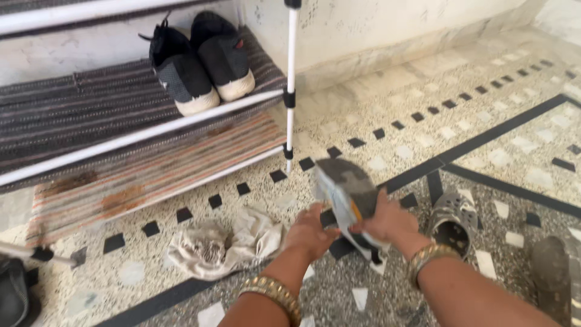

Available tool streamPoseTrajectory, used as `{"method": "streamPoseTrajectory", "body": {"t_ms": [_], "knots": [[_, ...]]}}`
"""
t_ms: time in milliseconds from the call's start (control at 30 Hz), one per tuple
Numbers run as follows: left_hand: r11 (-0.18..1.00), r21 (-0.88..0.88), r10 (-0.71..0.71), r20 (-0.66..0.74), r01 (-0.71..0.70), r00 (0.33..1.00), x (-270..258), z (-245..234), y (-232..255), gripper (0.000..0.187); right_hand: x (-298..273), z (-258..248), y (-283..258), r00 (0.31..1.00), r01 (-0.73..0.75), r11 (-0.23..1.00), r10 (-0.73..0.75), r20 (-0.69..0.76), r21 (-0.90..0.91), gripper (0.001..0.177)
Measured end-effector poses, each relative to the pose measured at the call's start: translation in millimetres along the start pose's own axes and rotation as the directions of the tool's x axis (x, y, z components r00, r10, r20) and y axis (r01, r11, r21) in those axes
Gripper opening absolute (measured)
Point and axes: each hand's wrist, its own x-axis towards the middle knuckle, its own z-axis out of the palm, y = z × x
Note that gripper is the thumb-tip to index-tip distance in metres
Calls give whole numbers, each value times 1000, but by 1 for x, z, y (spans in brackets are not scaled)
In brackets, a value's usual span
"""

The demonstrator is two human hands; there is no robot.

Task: The person wipes a pair of sneakers with a cloth, then places them on a shoe rack. They continue to pick up and arrange other shoes, including sandals and clogs, on the rack shelves.

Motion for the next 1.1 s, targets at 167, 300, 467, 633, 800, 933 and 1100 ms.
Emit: {"method": "streamPoseTrajectory", "body": {"t_ms": [167,300,467,633,800,933,1100], "knots": [[991,-70,-106,67,111,992,-6,-3,12,90,1,-40,-17,970,18,983,27,-240,183,141],[987,-43,-151,124,158,981,0,3,11,90,8,-48,-24,817,179,959,-20,-576,220,135],[995,-20,-97,100,99,990,11,13,-5,89,4,-11,-22,816,156,988,-126,-565,5,129],[995,6,-96,89,96,991,12,17,-12,90,-6,12,-15,981,129,950,-165,-106,-284,137],[987,3,-157,137,158,978,6,13,-6,99,-6,-22,-23,993,39,999,-41,-110,-26,134],[985,-34,-166,118,171,979,5,11,-3,110,-2,-50,-26,941,72,982,-10,-337,174,129],[990,-43,-128,102,133,987,9,15,-7,114,9,-43,-29,654,232,966,-69,-753,114,126]]}}
